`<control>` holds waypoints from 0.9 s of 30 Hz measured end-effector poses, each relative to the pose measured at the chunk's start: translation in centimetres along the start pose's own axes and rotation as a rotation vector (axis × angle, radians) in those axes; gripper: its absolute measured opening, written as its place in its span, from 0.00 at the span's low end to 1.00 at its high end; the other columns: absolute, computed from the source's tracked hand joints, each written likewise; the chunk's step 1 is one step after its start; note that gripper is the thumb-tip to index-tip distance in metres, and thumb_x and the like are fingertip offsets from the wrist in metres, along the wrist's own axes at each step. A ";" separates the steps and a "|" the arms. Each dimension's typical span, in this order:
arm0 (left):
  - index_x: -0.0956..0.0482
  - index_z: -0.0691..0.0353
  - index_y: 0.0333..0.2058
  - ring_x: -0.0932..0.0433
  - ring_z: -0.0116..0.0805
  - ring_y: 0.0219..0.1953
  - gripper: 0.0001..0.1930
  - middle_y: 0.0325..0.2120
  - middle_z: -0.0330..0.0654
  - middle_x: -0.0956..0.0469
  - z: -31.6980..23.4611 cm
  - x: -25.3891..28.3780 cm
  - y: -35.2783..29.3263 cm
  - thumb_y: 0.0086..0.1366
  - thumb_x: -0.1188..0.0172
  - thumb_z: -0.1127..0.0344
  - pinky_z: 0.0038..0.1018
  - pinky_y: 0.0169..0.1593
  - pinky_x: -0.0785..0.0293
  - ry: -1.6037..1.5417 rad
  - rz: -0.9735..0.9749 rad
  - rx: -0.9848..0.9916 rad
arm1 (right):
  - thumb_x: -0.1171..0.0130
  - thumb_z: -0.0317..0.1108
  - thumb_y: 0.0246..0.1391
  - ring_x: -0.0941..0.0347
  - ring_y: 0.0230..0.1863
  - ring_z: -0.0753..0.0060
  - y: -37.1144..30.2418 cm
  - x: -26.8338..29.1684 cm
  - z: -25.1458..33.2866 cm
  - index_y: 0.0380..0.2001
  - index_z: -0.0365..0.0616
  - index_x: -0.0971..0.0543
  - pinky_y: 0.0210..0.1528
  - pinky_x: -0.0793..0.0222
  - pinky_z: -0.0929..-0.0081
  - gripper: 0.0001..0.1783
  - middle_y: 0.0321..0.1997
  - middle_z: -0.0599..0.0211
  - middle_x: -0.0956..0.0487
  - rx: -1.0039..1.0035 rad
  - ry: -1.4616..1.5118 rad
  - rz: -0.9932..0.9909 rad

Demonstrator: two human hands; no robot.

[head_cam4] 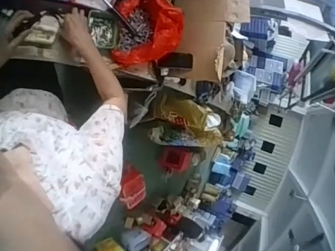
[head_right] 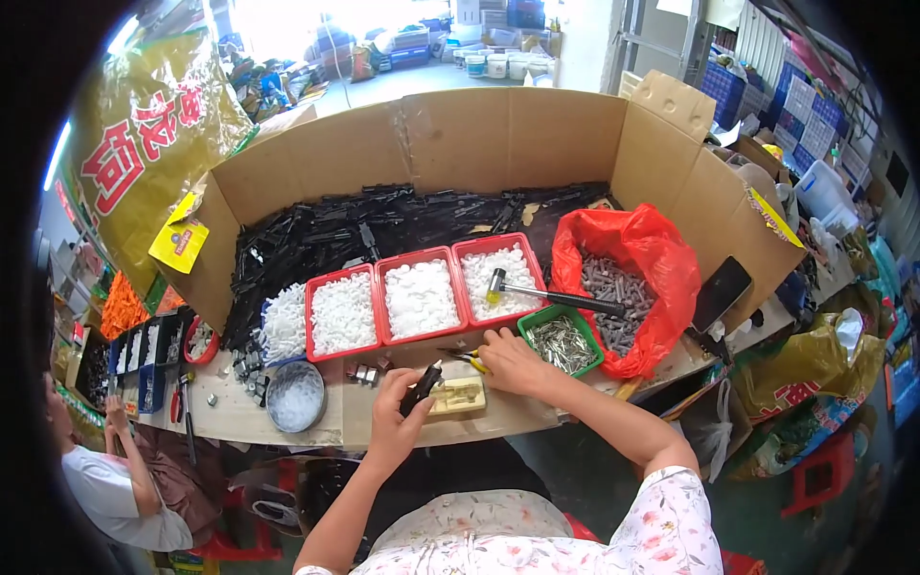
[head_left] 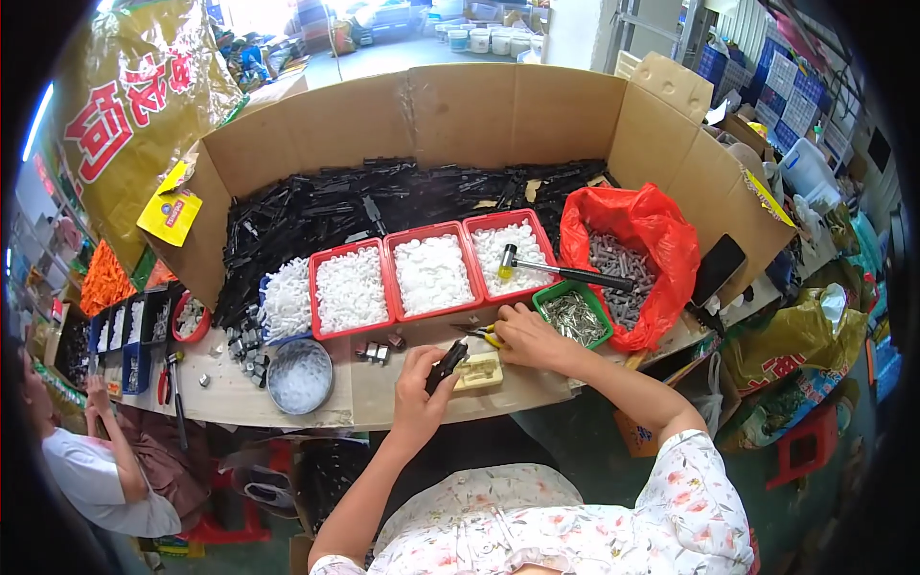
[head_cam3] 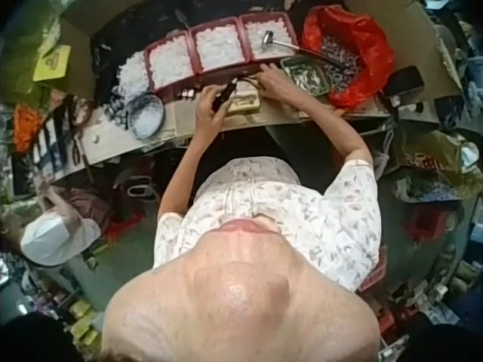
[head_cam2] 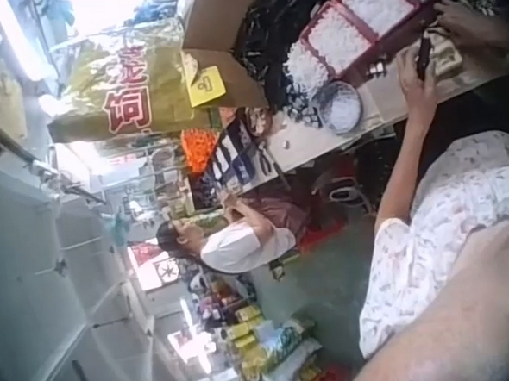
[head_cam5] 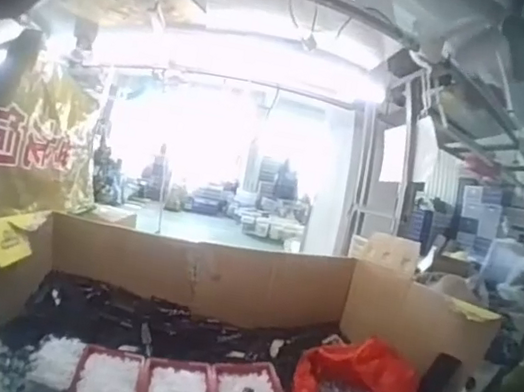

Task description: Manually assembling small plastic and metal components using specialized tools and an assembly jig.

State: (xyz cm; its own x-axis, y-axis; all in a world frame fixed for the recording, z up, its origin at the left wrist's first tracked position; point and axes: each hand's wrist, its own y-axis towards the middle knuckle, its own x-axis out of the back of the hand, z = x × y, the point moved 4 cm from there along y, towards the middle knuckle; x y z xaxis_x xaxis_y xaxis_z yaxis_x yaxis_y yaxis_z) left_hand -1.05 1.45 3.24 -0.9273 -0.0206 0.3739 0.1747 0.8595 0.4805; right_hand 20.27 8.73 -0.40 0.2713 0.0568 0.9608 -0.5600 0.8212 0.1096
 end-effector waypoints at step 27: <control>0.25 0.63 0.44 0.33 0.16 0.25 0.11 0.26 0.29 0.28 1.5 -0.7 -0.4 0.74 0.46 0.61 0.17 0.29 0.36 -0.380 0.004 0.361 | 0.50 0.17 0.42 0.32 0.58 0.46 -2.8 4.5 5.7 0.41 0.31 0.26 0.60 0.39 0.56 0.18 0.57 0.51 0.29 0.056 0.220 -0.151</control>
State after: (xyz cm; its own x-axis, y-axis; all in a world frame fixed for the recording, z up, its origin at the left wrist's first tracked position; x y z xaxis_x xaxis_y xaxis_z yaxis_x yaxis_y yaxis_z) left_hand -0.99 1.86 1.61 -0.9932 0.1126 0.0291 0.1158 0.9818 0.1508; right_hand 18.62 3.42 5.12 0.5154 0.0627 0.8547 -0.5407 0.7976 0.2675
